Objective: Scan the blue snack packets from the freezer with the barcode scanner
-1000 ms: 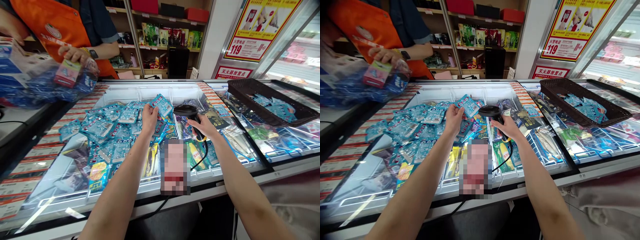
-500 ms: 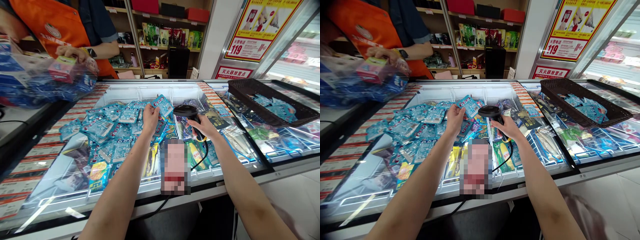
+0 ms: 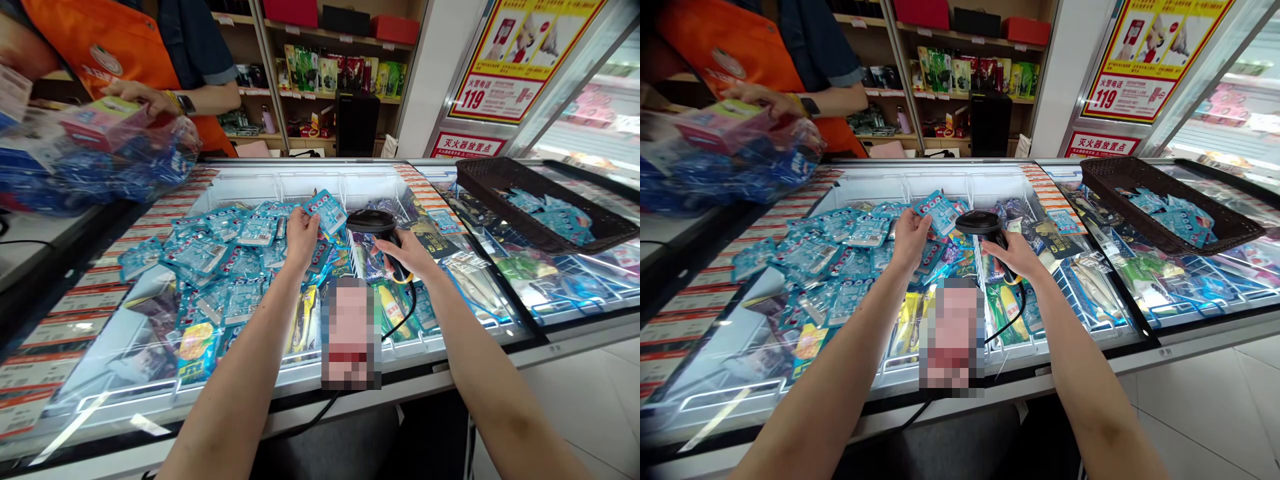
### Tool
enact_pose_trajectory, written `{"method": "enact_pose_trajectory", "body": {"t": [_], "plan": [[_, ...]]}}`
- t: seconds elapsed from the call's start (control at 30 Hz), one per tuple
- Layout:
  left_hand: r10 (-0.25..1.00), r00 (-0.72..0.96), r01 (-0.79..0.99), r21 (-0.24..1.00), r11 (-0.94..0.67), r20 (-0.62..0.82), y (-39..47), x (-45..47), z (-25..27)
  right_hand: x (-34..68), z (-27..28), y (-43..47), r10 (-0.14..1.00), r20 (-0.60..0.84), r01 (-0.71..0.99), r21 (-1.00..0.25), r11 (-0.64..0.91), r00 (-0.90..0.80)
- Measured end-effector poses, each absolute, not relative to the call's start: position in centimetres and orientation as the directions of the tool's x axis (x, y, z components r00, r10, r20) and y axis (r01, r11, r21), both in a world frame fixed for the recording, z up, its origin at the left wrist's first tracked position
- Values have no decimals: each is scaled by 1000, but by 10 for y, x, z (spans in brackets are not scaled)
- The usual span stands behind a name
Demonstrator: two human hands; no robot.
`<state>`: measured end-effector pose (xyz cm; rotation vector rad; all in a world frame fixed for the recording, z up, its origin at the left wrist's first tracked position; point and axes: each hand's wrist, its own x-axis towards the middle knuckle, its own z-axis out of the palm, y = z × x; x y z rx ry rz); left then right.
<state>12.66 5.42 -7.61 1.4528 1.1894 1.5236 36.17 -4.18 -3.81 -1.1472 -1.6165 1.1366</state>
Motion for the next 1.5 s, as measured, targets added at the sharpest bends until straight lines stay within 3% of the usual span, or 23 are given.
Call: {"method": "enact_pose_trajectory", "body": {"t": [0.77,1.07,1.5], "plan": [[929,-137,107,937,-332,345,57,127,-78,363,-36,-42,981,99,177,-976,128,-167],[858,-197,106,880,-463,475,50,105,-38,373,-36,-39,995,75,35,-996,77,-70],[863,-366,-71,914,-400,349,56,63,-40,380,-41,-37,996,56,-18,-998,55,-65]]}}
